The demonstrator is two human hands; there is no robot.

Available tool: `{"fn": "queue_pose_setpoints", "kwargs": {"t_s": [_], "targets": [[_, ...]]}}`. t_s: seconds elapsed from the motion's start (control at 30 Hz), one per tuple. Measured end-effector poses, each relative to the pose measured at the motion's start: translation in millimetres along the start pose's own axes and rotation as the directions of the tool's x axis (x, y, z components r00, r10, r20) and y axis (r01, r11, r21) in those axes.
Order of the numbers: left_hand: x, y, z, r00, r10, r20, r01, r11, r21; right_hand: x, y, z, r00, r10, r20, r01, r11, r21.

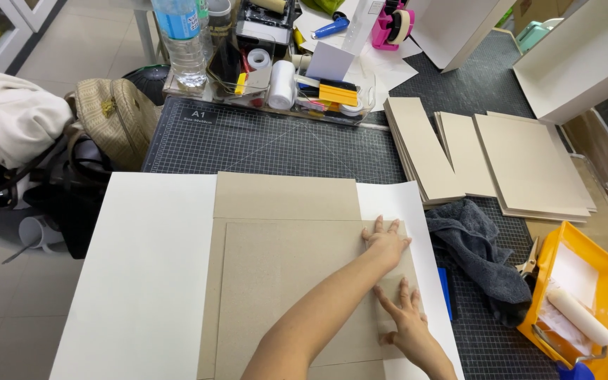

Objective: Applying adhesive to cardboard pieces with a roller and assembling them onto a white backing sheet before smoothing with a scraper.

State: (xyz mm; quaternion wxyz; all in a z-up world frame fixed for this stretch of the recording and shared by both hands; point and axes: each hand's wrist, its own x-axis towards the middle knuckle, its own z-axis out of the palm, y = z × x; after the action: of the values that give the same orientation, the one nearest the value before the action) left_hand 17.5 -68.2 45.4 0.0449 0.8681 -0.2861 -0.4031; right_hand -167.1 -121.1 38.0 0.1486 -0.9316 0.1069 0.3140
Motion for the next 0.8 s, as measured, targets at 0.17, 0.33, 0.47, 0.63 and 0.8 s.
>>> {"fn": "queue_pose_setpoints", "kwargs": {"t_s": [0.17,0.33,0.47,0.63,0.8], "targets": [[-5.2,-0.8,-0.9,1.000,0.004,-0.008,-0.004,1.000,0.000,-3.8,-3.8,-3.0,1.000,-0.002,0.006,0.001,1.000,0.022],[-7.3,1.8,1.4,1.000,0.007,-0.008,-0.007,1.000,0.002,0.6,3.5,2.4,1.000,-0.007,-0.001,0.007,1.000,-0.001],[-2.2,1.5,-6.0,1.000,-0.004,-0.011,0.005,1.000,0.011,10.9,2.3,-1.0,1.000,0.001,-0.010,-0.001,0.998,-0.066],[-6.7,-0.2,-3.3,1.000,-0.002,-0.005,0.002,1.000,0.000,11.2,1.3,2.7,1.000,-0.019,-0.014,0.018,0.995,-0.101],[-11.9,0.6,-1.8,1.000,0.008,-0.007,-0.007,0.999,0.039,13.5,5.0,5.8,1.000,0.002,-0.003,-0.003,0.998,-0.070]]}}
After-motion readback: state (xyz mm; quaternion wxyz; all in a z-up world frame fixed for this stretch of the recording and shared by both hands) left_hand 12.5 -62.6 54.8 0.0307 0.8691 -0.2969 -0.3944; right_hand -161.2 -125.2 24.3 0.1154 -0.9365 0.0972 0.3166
